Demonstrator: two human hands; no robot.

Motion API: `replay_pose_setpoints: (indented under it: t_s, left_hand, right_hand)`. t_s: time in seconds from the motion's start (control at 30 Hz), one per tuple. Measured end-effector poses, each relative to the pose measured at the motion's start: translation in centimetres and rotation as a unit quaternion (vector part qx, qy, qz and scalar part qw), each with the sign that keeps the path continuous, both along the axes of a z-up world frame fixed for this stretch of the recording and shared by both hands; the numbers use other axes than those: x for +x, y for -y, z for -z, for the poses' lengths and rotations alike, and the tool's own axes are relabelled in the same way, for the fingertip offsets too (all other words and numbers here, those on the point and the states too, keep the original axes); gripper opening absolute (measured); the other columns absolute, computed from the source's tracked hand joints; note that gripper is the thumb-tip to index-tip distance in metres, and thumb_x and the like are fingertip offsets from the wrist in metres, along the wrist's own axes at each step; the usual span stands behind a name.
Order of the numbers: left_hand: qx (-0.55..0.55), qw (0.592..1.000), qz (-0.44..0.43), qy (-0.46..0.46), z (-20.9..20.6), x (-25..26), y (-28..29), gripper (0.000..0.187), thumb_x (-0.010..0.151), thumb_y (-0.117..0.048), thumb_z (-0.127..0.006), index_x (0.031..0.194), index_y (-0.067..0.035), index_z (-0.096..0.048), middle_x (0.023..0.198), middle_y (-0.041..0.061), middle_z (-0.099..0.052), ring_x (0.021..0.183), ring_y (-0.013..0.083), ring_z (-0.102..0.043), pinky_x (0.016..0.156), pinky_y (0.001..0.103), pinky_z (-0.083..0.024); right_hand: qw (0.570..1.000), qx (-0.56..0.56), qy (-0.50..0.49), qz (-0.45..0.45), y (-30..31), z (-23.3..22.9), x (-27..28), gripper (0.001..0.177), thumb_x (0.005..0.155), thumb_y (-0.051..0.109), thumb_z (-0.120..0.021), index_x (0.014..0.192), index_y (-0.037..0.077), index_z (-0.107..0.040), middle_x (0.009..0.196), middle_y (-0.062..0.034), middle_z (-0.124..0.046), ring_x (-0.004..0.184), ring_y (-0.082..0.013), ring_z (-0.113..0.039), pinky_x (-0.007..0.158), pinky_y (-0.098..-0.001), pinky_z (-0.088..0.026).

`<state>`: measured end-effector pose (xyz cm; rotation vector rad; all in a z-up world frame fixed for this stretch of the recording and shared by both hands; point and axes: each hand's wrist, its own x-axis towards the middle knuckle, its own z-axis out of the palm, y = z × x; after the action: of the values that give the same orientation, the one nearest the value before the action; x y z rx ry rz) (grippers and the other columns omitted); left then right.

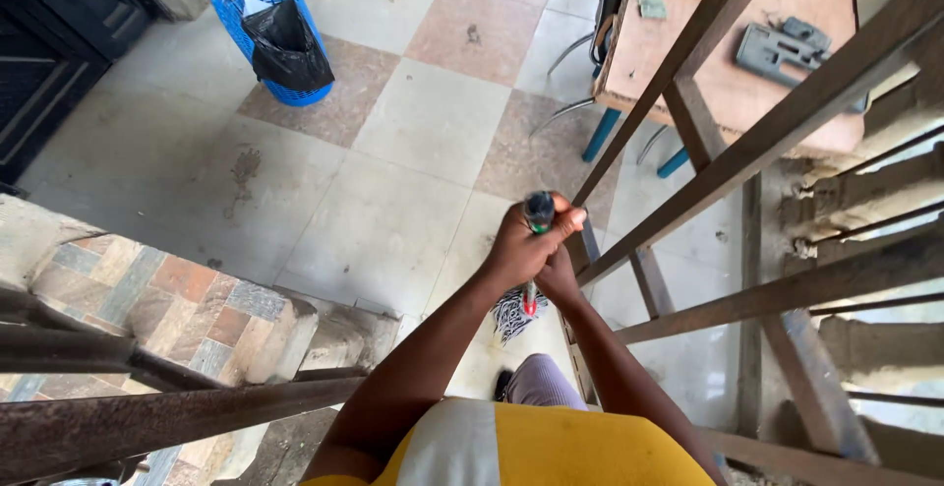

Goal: The person pours detergent from a packet into a bucket of water, dips a mop into the bucket, and wrings it out by hand. They then use the mop to clean the tiled floor and walls, moving around a glass table and other items.

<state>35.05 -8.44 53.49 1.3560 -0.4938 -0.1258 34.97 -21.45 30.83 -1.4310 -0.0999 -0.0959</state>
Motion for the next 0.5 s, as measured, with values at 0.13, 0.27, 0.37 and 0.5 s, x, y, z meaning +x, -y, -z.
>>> replay_pose_setpoints:
  t_s: [0.13,0.27,0.37,0.5]
  left_hand:
    - [0.01,1.0,0.012,0.014,0.9,1.6,2.6,0.018,0.101,-0.017,-0.07,0.091,-0.003,-0.065,0.083,-0.001,-0.07,0.082,0.0049,-0.062,0.077,0.024,-0.053]
    - [0.014,1.0,0.014,0.004,0.7,2.4,3.1,0.017,0.1,-0.013,-0.071,0.091,-0.002,-0.063,0.083,0.0,-0.067,0.082,0.005,-0.059,0.078,0.024,-0.052]
    - [0.024,0.999,0.02,0.015,0.5,3.3,2.5,0.015,0.1,-0.012,-0.07,0.092,-0.001,-0.064,0.083,0.0,-0.065,0.082,0.0055,-0.058,0.078,0.025,-0.05]
    - [0.028,0.999,0.027,0.017,0.9,4.7,2.0,0.015,0.101,-0.013,-0.069,0.093,-0.001,-0.065,0.084,0.001,-0.065,0.082,0.0064,-0.058,0.079,0.026,-0.05]
  right_hand:
    - [0.995,-0.099,0.03,-0.001,2.1,-2.3,1.8,0.037,0.091,0.01,-0.068,0.125,-0.001,-0.059,0.121,-0.0121,-0.066,0.113,-0.0212,-0.062,0.097,-0.0379,-0.05]
    - [0.986,-0.165,0.04,-0.012,2.5,-3.0,2.2,0.043,0.093,0.013,-0.067,0.132,0.001,-0.053,0.129,-0.0142,-0.061,0.123,-0.024,-0.058,0.103,-0.0395,-0.046]
    - [0.985,-0.167,0.035,-0.025,2.4,-3.0,3.1,0.042,0.094,0.015,-0.067,0.131,0.001,-0.054,0.129,-0.0143,-0.063,0.123,-0.0244,-0.059,0.104,-0.0393,-0.047]
    - [0.984,-0.173,0.029,-0.034,2.3,-3.4,4.4,0.041,0.095,0.017,-0.066,0.131,0.001,-0.056,0.129,-0.0146,-0.064,0.123,-0.0249,-0.06,0.105,-0.039,-0.047]
